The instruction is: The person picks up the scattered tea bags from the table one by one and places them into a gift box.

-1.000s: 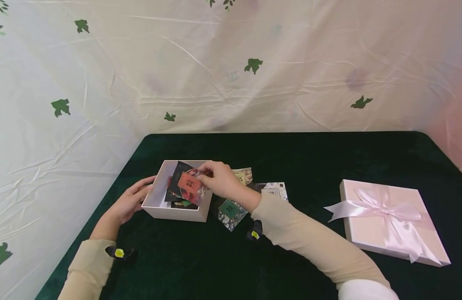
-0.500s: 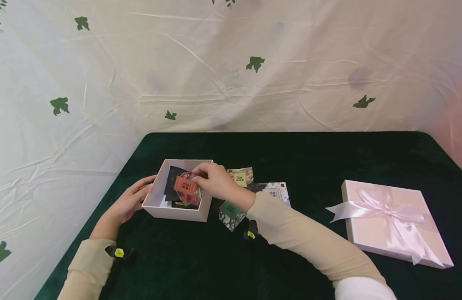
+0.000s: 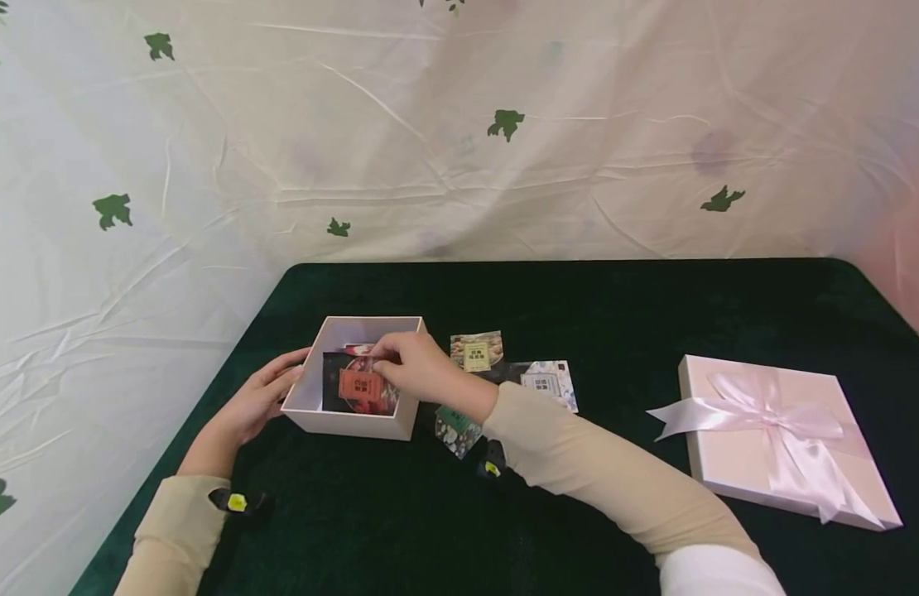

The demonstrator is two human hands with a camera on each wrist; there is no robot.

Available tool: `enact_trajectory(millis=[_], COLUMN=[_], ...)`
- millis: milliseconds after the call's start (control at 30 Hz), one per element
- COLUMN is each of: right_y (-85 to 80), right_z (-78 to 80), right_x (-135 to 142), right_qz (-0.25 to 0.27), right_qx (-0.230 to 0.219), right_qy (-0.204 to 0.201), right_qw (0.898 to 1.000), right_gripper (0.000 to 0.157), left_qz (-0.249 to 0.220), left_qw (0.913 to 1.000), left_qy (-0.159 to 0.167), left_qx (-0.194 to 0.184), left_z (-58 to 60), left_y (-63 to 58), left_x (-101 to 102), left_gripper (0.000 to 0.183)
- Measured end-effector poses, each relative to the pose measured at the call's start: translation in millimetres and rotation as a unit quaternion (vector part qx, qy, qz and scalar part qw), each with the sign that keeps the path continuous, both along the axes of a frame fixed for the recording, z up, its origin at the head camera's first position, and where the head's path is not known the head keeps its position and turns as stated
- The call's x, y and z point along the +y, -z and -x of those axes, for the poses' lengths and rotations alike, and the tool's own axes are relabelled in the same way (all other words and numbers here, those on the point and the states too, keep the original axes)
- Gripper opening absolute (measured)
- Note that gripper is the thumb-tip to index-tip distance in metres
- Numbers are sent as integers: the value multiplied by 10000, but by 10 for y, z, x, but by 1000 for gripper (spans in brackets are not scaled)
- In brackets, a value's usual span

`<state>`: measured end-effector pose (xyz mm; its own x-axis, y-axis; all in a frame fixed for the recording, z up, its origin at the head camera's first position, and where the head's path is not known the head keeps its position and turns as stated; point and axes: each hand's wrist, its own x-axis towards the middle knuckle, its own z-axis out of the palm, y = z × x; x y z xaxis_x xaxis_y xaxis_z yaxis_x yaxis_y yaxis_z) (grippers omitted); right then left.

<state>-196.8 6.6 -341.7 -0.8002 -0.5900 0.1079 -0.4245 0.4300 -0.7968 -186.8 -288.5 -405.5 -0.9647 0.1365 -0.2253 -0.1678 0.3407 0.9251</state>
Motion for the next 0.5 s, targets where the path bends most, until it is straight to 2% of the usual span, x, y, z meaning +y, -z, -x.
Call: enact_trajectory(millis=[267, 500], right_y=[28, 56], right_z=[15, 21], right_x=[-30, 14], right_qz=[-80, -125], right_qx=[20, -50], right_qy=[-88, 11], right_qw=[9999, 9999], right_gripper=[19, 19], left_qz=[-66, -33], left_qw=[9999, 9999], left_qy=[59, 57], left_qx=[64, 77], left_z=[5, 1], left_y=[26, 19], left_x=[-13, -12], left_gripper=[60, 60])
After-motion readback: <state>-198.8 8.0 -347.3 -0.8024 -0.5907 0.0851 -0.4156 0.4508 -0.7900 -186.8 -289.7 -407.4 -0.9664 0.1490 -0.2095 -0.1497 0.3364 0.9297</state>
